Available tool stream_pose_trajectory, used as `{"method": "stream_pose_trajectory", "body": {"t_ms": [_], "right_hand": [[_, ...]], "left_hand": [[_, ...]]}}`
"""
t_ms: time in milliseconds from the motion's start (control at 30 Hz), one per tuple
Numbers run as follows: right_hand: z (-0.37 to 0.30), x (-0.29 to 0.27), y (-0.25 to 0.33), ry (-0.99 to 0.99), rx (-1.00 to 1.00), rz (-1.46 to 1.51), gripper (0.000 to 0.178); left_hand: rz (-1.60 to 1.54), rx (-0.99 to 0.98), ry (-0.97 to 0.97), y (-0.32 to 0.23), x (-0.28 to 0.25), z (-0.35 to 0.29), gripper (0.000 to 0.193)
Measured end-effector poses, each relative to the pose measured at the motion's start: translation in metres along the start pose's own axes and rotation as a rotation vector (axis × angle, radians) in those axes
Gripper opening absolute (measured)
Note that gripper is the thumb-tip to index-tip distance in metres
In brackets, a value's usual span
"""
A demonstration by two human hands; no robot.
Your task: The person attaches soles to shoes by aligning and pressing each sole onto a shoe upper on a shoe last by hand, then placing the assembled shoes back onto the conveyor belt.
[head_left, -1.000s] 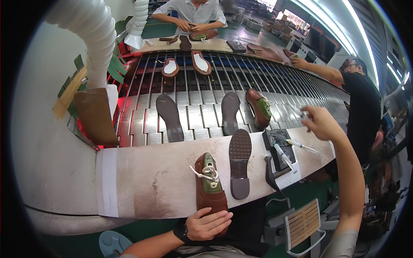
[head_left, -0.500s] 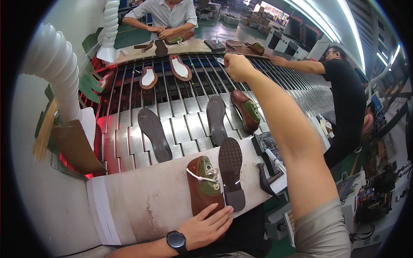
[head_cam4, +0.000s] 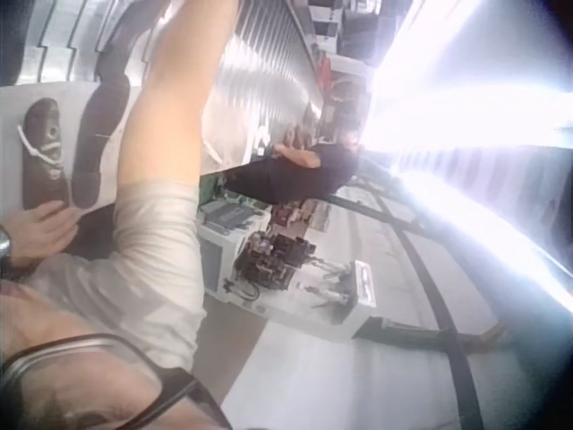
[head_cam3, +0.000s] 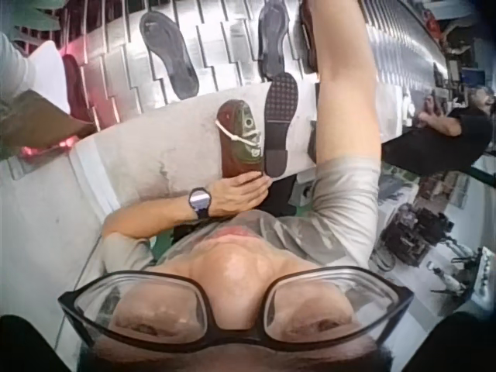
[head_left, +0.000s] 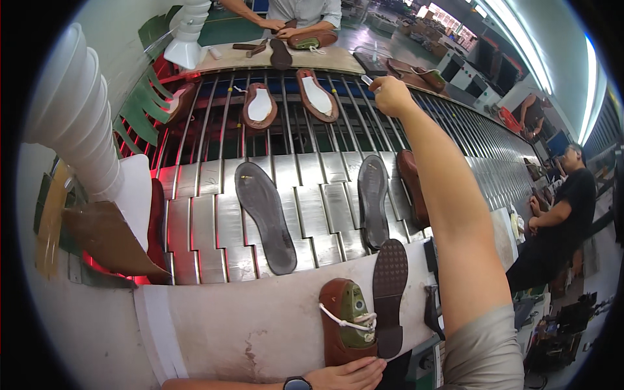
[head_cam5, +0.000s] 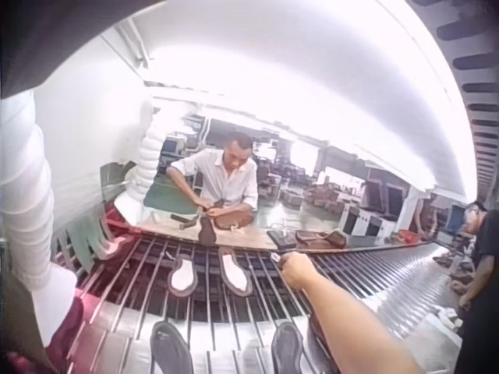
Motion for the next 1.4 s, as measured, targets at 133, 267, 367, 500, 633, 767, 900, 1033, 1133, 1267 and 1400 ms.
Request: {"method": "stream_pose_trajectory", "body": {"t_ms": [133,267,367,500,633,767,900,1033,1133,1267,1400], "right_hand": [[0.014,0.014,0.017,0.012,0.011,0.018,0.035],[0.023,0.021,0.013,-0.011,-0.019,0.020,0.036],[0.024,0.031,0.003,-0.016,-0.012,0.011,0.036],[0.030,0.035,0.008,-0.013,0.009,0.046,0.037],[0.029,0.029,0.016,-0.025,0.003,0.065,0.037],[0.017,0.020,0.031,-0.019,-0.057,0.046,0.033],[-0.020,0.006,0.042,0.017,-0.091,0.056,0.030],[-0.074,-0.014,0.028,0.099,-0.035,0.117,0.027],[-0.126,-0.046,0.007,0.075,-0.087,0.103,0.027],[-0.202,-0.092,0.006,0.079,-0.213,0.103,0.025],[-0.296,-0.137,-0.025,0.142,0.058,0.265,0.028]], "left_hand": [[0.020,0.028,0.038,-0.002,0.003,-0.008,0.045],[-0.015,0.070,0.046,-0.003,0.009,-0.013,0.052],[-0.027,0.082,0.010,-0.003,0.015,-0.018,0.055],[-0.027,0.073,-0.003,-0.003,0.010,-0.018,0.051],[-0.016,0.084,-0.030,-0.001,0.003,-0.017,0.047],[-0.008,0.087,-0.035,-0.002,0.001,-0.019,0.045],[-0.053,0.038,-0.090,-0.005,-0.006,-0.015,0.039],[-0.077,0.022,-0.135,-0.007,-0.012,-0.018,0.033],[-0.038,0.060,-0.023,-0.008,0.001,-0.022,0.035],[0.033,0.014,0.061,-0.004,-0.006,-0.017,0.031],[0.110,0.006,0.113,-0.002,-0.017,-0.010,0.031]]}}
Point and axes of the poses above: each hand's wrist, its own z-axis towards the middle knuckle, its own x-axis out of the palm, y = z × x, the point moved 9 cm from there along z, towards the middle knuckle, and after that the axes turned 5 degrees about -y, right-handed, at the moved point
